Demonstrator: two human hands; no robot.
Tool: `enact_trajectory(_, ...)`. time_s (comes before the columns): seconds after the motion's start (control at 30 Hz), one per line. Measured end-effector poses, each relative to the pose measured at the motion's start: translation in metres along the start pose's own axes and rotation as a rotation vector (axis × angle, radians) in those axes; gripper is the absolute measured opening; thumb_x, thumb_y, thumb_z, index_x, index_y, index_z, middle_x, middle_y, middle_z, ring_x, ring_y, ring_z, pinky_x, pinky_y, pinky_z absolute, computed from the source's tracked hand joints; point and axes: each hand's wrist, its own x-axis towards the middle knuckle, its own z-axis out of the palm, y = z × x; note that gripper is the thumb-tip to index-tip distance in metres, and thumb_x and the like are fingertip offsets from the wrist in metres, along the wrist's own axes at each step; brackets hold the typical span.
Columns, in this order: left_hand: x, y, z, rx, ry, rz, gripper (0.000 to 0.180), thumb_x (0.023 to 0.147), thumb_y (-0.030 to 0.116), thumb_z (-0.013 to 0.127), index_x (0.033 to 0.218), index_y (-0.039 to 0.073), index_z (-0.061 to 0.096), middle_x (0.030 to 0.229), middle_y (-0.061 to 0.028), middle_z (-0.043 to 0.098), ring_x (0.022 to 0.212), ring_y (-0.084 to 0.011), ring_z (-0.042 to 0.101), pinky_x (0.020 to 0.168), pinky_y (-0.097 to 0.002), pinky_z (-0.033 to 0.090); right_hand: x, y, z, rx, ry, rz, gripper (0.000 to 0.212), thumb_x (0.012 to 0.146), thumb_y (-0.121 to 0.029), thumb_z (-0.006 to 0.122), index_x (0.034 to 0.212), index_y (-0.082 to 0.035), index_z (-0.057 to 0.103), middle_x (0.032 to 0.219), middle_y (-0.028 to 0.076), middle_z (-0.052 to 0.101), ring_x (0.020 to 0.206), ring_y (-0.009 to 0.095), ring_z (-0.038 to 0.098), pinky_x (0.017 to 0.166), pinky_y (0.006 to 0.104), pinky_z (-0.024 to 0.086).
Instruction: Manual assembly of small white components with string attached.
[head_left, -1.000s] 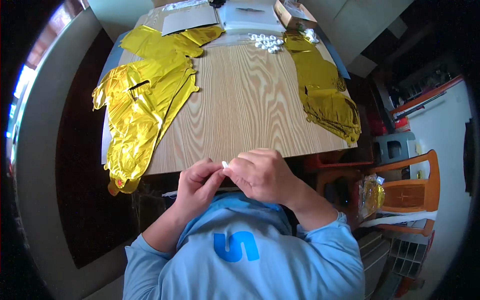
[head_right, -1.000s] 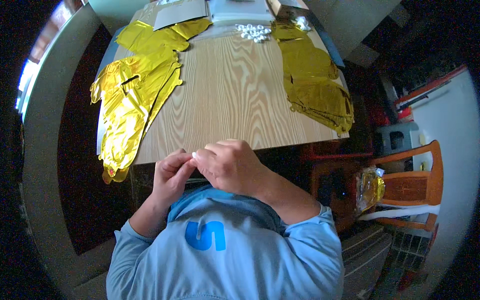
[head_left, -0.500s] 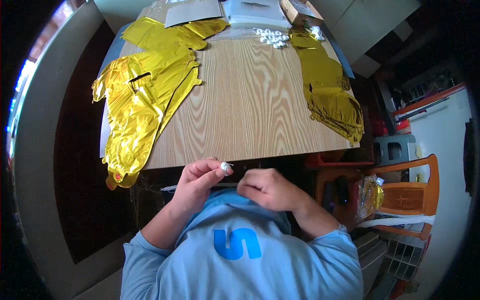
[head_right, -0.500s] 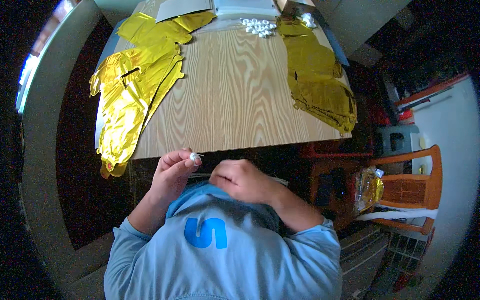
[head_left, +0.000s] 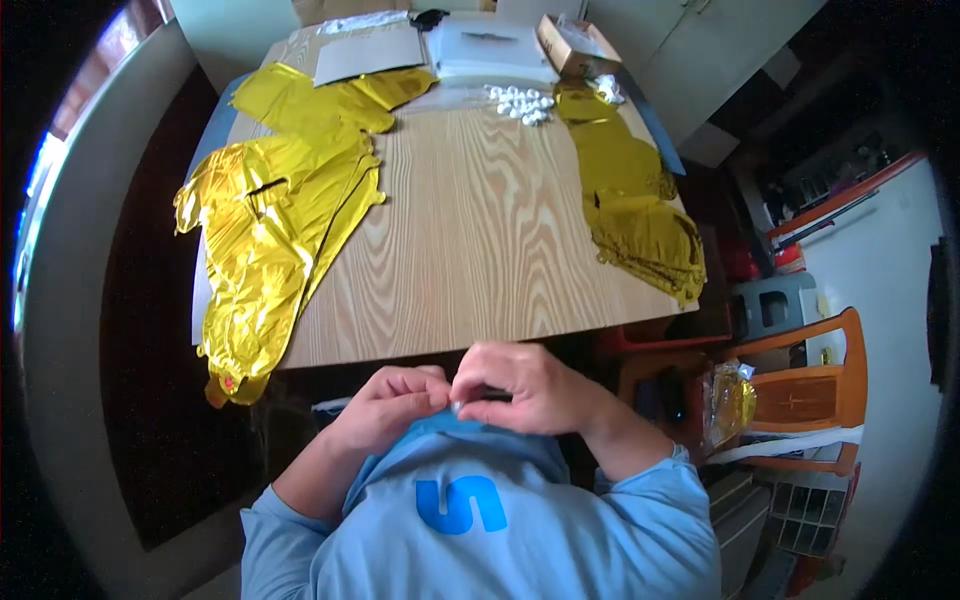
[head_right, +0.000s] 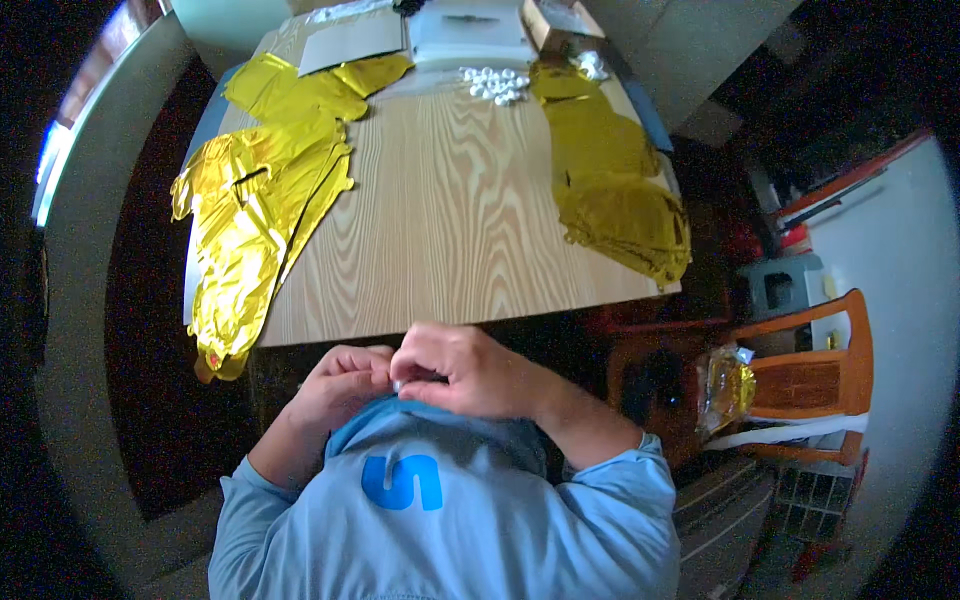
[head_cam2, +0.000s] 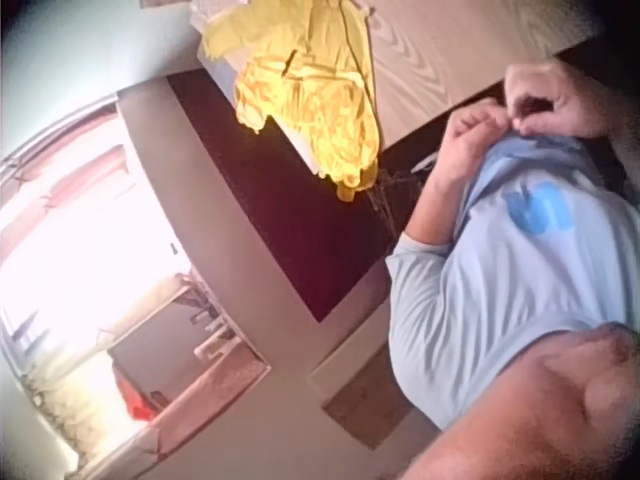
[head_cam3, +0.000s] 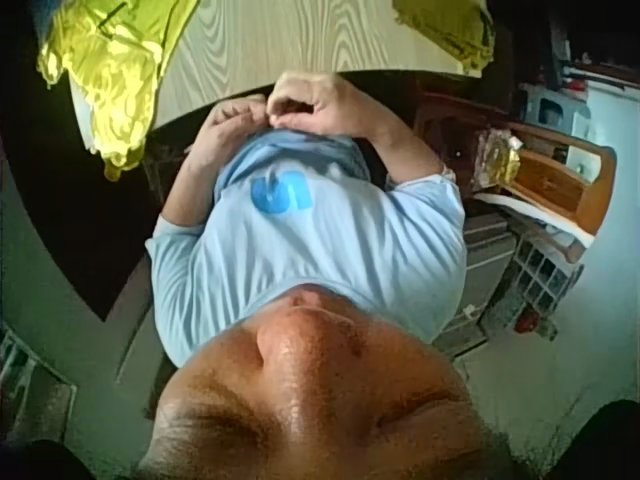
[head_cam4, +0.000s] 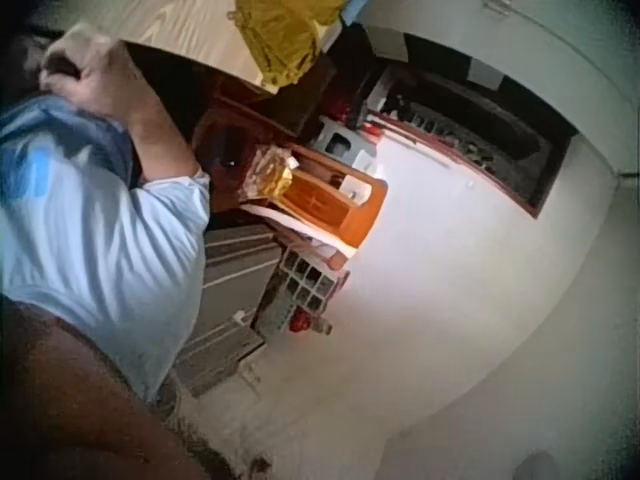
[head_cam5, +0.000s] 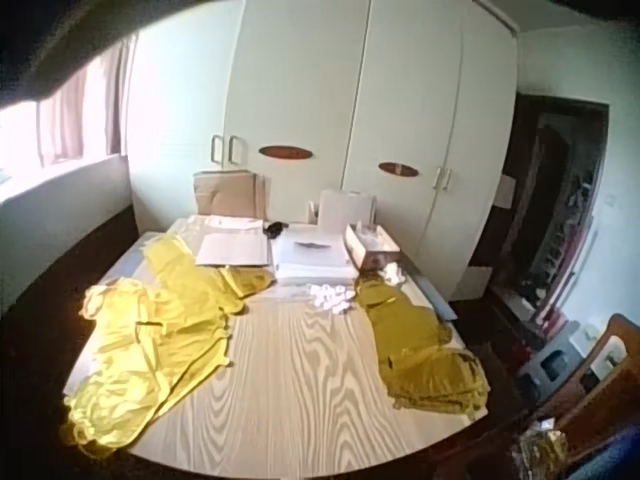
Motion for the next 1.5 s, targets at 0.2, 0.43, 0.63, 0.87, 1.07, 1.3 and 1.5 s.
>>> enact_trajectory(0.2, 0.014, 0.008, -0.017, -0.430, 0.035, -0.082, 0.043, 0.089, 0.012, 0.055, 0.128, -0.005, 0.050, 0.076, 0.0012, 0.053, 0.064, -0.0085, 0.047, 0.058, -0.0208, 0.038, 0.014, -0.001, -0.033, -0.118, -0.050, 0.161, 0.013, 0.083, -0.011, 0.068, 0.087, -0.003, 0.059, 0.079, 0.010, 0.058, 0.074, 0.022, 0.061, 0.067, 0.0315, 0.048)
enact_trajectory(0.43, -0.010, 0.006, -0.020, -0.038, 0.095, -0.221, 0.032, 0.092, 0.013, 0.057, 0.121, 0.000, 0.061, 0.082, 0.0024, 0.059, 0.073, -0.0052, 0.050, 0.066, -0.0188, 0.040, 0.086, 0.145, -0.201, 0.023, 0.625, 0.700, 0.007, 0.083, -0.006, 0.067, 0.081, -0.002, 0.061, 0.069, 0.004, 0.060, 0.055, 0.010, 0.056, 0.052, 0.0260, 0.051)
enact_trajectory(0.63, -0.026, -0.009, -0.036, 0.325, 0.316, -0.246, 0.025, 0.093, 0.010, 0.058, 0.115, 0.001, 0.065, 0.090, 0.0007, 0.064, 0.081, -0.0059, 0.054, 0.075, -0.0207, 0.045, 0.148, 0.210, -0.252, -0.160, 0.743, 0.852, 0.011, 0.085, -0.010, 0.064, 0.089, -0.002, 0.058, 0.070, 0.007, 0.061, 0.049, 0.013, 0.054, 0.045, 0.0282, 0.048)
enact_trajectory(0.87, -0.039, -0.014, -0.049, 0.414, 0.399, -0.248, 0.025, 0.092, 0.012, 0.059, 0.114, 0.002, 0.065, 0.086, 0.0020, 0.063, 0.076, -0.0045, 0.053, 0.070, -0.0201, 0.044, 0.077, 0.172, -0.237, -0.476, 0.827, 0.576, 0.018, 0.085, -0.013, 0.057, 0.088, 0.004, 0.065, 0.078, 0.015, 0.066, 0.069, 0.024, 0.066, 0.064, 0.0351, 0.053)
enact_trajectory(1.07, -0.056, -0.044, -0.084, 0.590, 0.539, -0.185, 0.028, 0.092, 0.011, 0.057, 0.116, -0.002, 0.063, 0.091, -0.0016, 0.065, 0.082, -0.0079, 0.056, 0.076, -0.0238, 0.048, -0.027, 0.037, -0.055, -0.618, 0.414, 0.357, 0.011, 0.086, -0.010, 0.062, 0.089, 0.000, 0.066, 0.082, 0.015, 0.064, 0.076, 0.028, 0.064, 0.070, 0.0347, 0.051)
enact_trajectory(1.3, -0.036, -0.084, -0.120, 1.248, 0.447, -0.111, 0.033, 0.085, 0.019, 0.063, 0.114, 0.002, 0.063, 0.096, -0.0168, 0.066, 0.086, -0.0239, 0.064, 0.079, -0.0332, 0.051, -0.084, 0.168, 0.081, -0.317, -0.020, 0.609, 0.030, 0.082, -0.027, 0.067, 0.099, -0.003, 0.067, 0.098, 0.017, 0.065, 0.093, 0.032, 0.063, 0.082, 0.0392, 0.049)
enact_trajectory(1.5, -0.021, -0.127, -0.157, 1.552, 0.305, -0.007, 0.031, 0.080, 0.026, 0.067, 0.103, 0.006, 0.068, 0.102, -0.0178, 0.065, 0.095, -0.0347, 0.063, 0.083, -0.0433, 0.050, -0.064, 0.238, 0.113, -0.236, -0.307, 0.665, 0.032, 0.079, -0.029, 0.070, 0.098, -0.004, 0.069, 0.093, 0.015, 0.068, 0.086, 0.026, 0.066, 0.080, 0.0354, 0.051)
